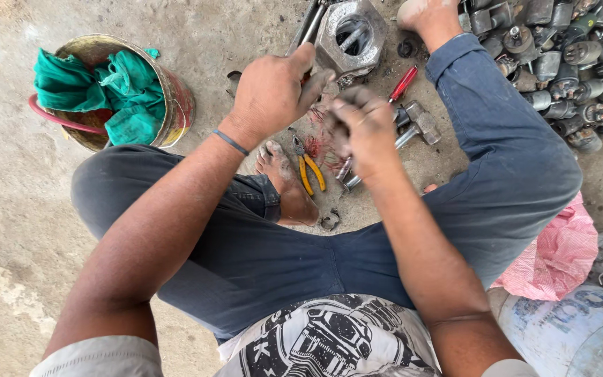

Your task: The person sits on the ground and uses pliers and a hammer to disassemble a cylindrical electrical component. They repeatedly strike the component to loosen copper wire coils, pull the wire out by hand, and place the extracted wire into a bucket.

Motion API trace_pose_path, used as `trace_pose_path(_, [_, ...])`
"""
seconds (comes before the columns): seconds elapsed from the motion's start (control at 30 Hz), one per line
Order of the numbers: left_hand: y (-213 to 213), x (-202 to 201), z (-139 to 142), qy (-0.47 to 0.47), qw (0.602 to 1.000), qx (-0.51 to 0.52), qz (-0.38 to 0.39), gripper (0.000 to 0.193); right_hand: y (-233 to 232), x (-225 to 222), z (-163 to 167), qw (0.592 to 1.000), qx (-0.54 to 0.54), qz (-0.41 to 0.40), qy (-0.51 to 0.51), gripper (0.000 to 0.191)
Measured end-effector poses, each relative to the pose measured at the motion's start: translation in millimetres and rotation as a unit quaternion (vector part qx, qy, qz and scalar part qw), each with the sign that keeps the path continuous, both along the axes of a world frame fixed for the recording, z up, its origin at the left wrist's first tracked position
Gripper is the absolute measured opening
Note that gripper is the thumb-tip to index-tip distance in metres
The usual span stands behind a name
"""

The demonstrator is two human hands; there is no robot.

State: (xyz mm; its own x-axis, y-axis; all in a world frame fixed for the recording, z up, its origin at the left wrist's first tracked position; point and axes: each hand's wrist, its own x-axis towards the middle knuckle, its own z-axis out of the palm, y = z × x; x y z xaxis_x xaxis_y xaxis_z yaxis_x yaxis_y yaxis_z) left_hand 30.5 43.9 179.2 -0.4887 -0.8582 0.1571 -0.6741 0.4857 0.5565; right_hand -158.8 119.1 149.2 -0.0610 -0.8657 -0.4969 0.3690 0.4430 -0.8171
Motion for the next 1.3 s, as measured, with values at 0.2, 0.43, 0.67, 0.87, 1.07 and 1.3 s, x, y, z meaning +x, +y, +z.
trace_pose_path(0.2, [3.3, 1.8, 16.5, 0.225, 0.962, 0.113, -0.108, 0.027, -6.2, 3.8, -1.4, 0.97, 0.002, 0.112, 0.217, 0.019])
trace_pose_path(0.43, [-19.4, 31.3, 13.4, 0.215, 0.957, -0.051, 0.188, 0.019, 3.1, -7.4, -4.1, 0.935, -0.23, 0.066, 0.263, 0.029])
trace_pose_path(0.67, [-16.2, 22.2, -4.8, 0.175, 0.975, -0.051, 0.127, 0.027, 7.6, -12.8, 8.9, 0.925, -0.211, 0.01, 0.316, 0.023])
trace_pose_path(0.87, [7.0, -7.8, -15.4, 0.186, 0.977, 0.043, 0.099, 0.036, 15.1, 30.5, 18.1, 0.785, -0.333, 0.037, 0.521, 0.029])
trace_pose_path(1.07, [6.2, -5.9, -17.4, 0.106, 0.99, 0.004, 0.096, 0.037, 9.1, 32.2, 10.0, 0.784, -0.372, 0.035, 0.495, 0.017])
trace_pose_path(1.3, [8.8, -10.8, -6.4, -0.036, 0.996, 0.059, -0.063, 0.04, -2.1, -2.3, -13.7, 0.852, -0.306, 0.021, 0.424, 0.014])
